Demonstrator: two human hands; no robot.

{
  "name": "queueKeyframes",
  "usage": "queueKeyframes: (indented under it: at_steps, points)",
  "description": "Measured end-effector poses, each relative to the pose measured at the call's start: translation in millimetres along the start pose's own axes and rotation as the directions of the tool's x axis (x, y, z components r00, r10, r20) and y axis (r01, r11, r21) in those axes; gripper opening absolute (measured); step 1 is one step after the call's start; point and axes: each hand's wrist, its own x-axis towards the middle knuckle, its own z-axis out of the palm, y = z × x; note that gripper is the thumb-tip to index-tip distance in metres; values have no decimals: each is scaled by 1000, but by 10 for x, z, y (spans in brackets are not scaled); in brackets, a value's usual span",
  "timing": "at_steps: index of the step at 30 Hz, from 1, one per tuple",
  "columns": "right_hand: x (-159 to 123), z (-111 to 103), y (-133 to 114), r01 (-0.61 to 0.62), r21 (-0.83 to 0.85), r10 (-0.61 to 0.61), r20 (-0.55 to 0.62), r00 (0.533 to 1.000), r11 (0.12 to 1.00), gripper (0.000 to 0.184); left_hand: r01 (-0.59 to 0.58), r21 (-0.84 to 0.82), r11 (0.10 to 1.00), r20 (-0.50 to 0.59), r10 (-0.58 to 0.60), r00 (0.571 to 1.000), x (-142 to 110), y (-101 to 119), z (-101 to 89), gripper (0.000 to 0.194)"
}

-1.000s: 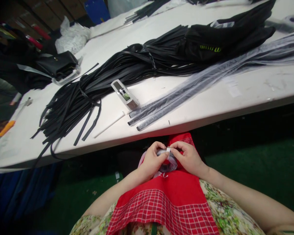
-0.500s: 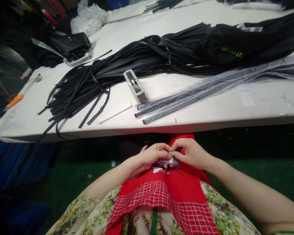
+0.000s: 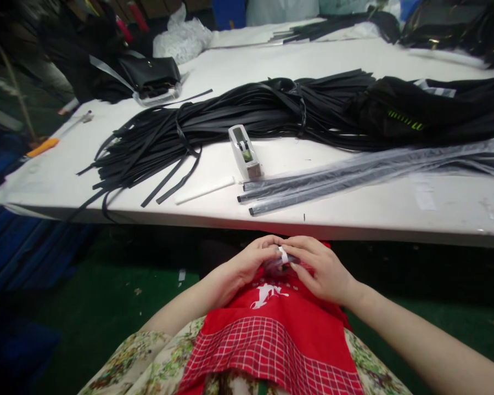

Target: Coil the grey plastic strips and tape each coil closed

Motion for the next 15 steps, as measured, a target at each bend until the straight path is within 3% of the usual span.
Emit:
queueKeyframes:
  at_steps: [3, 7, 10, 13, 15]
  points:
    - [297, -112, 146, -62, 10, 63, -175, 983, 998, 33, -104, -5, 995, -23, 104, 994, -32, 99, -66, 38]
    - [929, -292, 435, -119, -1, 110, -369, 923, 993, 31, -213, 4, 977, -56, 213, 975, -99, 204, -168, 46]
    - [1497, -314, 644, -200, 122, 231, -365, 902, 972, 34, -272, 29, 962, -101, 273, 957, -136, 218, -226, 50]
    - [2020, -218, 816, -341, 255, 406, -276, 871, 905, 36, -326, 44, 944, -134, 329, 935, -163, 193, -286, 53]
    - [2284, -111, 892, -393, 295, 462, -216, 860, 871, 34, -355, 64, 933, -151, 360, 921, -186, 170, -326, 52]
